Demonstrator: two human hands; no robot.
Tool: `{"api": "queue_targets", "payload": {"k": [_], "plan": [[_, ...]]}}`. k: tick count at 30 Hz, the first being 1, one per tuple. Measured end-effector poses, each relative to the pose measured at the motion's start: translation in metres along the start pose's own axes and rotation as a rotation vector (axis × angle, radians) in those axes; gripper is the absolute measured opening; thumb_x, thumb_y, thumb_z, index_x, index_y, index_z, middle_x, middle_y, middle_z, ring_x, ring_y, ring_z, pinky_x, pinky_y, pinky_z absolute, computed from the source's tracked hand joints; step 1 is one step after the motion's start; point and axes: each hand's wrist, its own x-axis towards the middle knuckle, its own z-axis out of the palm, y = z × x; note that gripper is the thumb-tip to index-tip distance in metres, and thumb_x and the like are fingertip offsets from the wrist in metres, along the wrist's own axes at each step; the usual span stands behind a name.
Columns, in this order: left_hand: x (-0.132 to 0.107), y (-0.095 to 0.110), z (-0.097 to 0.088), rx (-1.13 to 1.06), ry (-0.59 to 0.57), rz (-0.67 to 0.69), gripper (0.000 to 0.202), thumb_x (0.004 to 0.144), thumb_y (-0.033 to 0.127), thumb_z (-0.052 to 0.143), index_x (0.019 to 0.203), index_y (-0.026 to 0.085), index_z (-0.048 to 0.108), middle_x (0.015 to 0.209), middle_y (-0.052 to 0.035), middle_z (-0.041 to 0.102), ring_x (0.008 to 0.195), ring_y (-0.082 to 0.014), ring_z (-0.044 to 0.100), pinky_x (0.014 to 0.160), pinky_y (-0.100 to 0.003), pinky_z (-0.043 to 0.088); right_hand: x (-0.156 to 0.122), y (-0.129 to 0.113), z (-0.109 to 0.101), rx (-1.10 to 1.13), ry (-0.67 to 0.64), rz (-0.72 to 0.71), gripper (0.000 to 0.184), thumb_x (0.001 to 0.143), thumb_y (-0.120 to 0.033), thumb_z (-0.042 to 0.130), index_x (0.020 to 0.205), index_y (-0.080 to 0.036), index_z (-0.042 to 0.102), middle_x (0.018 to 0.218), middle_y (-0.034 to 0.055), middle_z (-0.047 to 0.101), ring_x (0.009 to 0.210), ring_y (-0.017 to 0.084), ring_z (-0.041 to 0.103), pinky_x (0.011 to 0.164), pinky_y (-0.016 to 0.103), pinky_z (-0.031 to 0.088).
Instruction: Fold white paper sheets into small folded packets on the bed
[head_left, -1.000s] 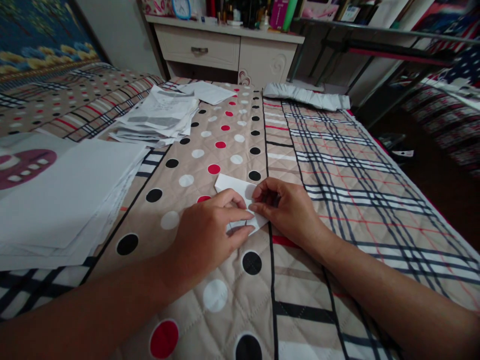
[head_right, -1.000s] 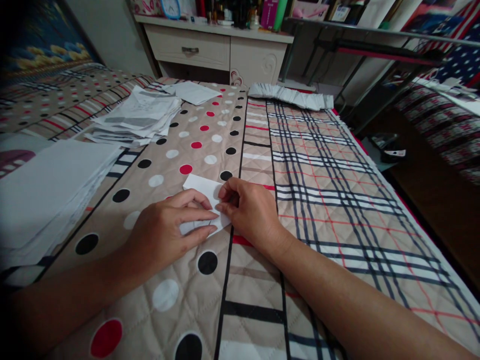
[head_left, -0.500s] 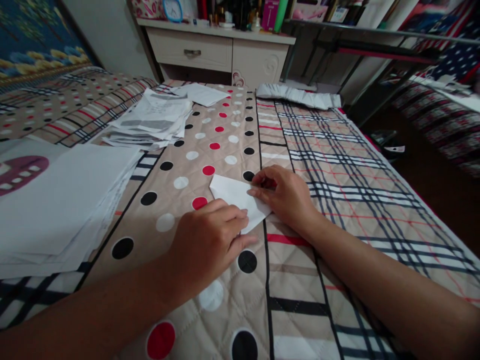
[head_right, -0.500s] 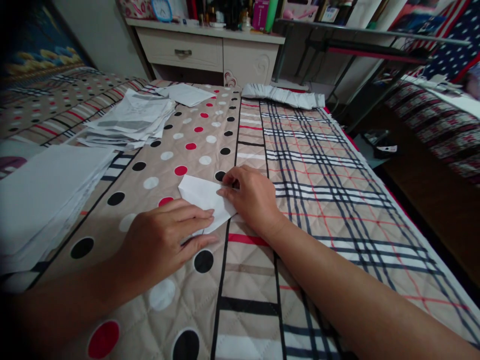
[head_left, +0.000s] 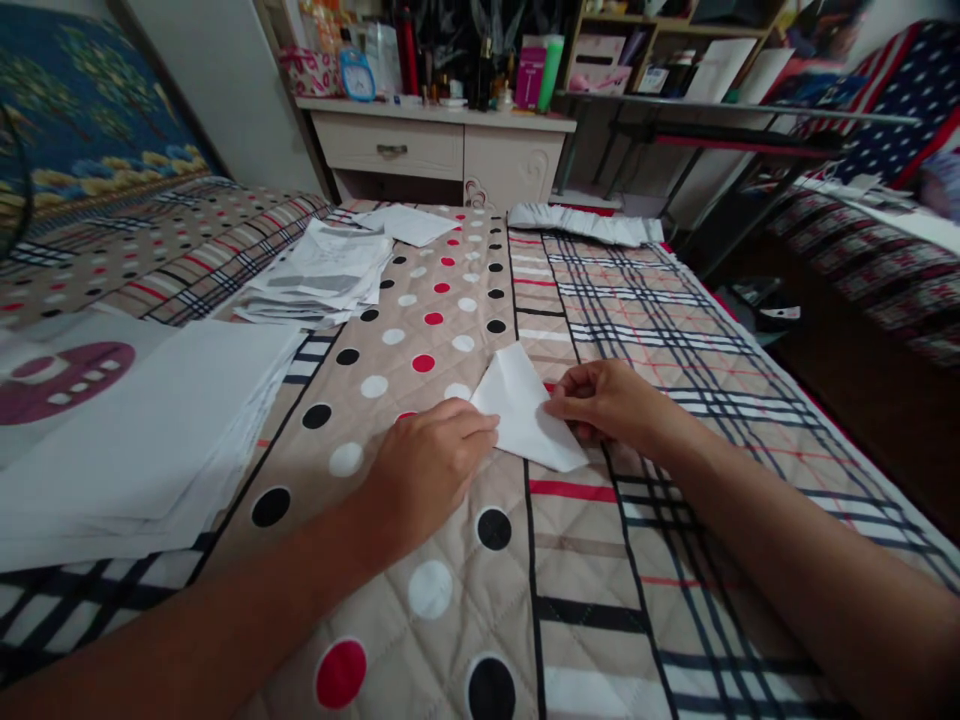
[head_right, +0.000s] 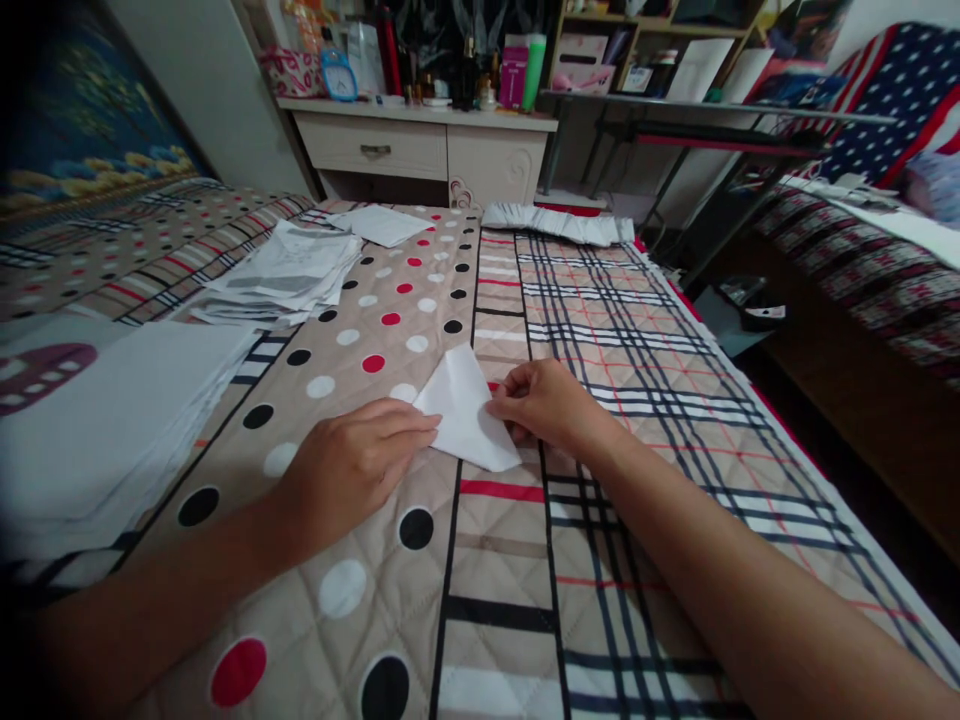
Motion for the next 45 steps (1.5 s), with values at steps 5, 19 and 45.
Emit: {"api": "queue_targets", "payload": {"k": [5, 19, 45], "plan": [[0.016, -0.011, 0.006, -0.213, -0.023, 0.034, 0.031, 0.075, -0.002, 0.053, 0.091, 0.014, 0.074, 0.101, -0.0075, 0.075, 0.1, -0.0211, 0.069, 0.091, -0.036, 0.056, -0.04, 0.003, 0.014, 0.265, -0.067, 0.186, 0.018, 0.081, -0.015, 0.058, 0.067, -0.019, 0.048, 0.048, -0.0002, 0.063, 0.039, 0.009, 0.057, 0.04, 0.016, 0.045], [0.036, -0.025, 0.014, -0.583, -0.07, 0.062, 0.012, 0.082, 0.009, 0.063, 0.082, 0.016, 0.073, 0.098, -0.0081, 0.072, 0.097, -0.0175, 0.068, 0.086, -0.033, 0.054, -0.022, 0.003, -0.014, -0.588, 0.248, -0.461, 0.024, 0.08, -0.037, 0.069, 0.096, -0.019, 0.068, 0.089, 0.0066, 0.07, 0.076, 0.018, 0.062, 0.063, 0.027, 0.042], [0.047, -0.011, 0.01, -0.869, 0.052, -0.615, 0.037, 0.073, 0.019, 0.072, 0.109, 0.015, 0.066, 0.082, -0.0028, 0.07, 0.072, -0.0135, 0.066, 0.066, -0.025, 0.055, -0.035, 0.02, 0.013, 0.179, 0.023, -0.261, 0.024, 0.08, -0.041, 0.065, 0.078, -0.017, 0.061, 0.069, -0.0006, 0.06, 0.058, 0.012, 0.052, 0.052, 0.023, 0.039]]}}
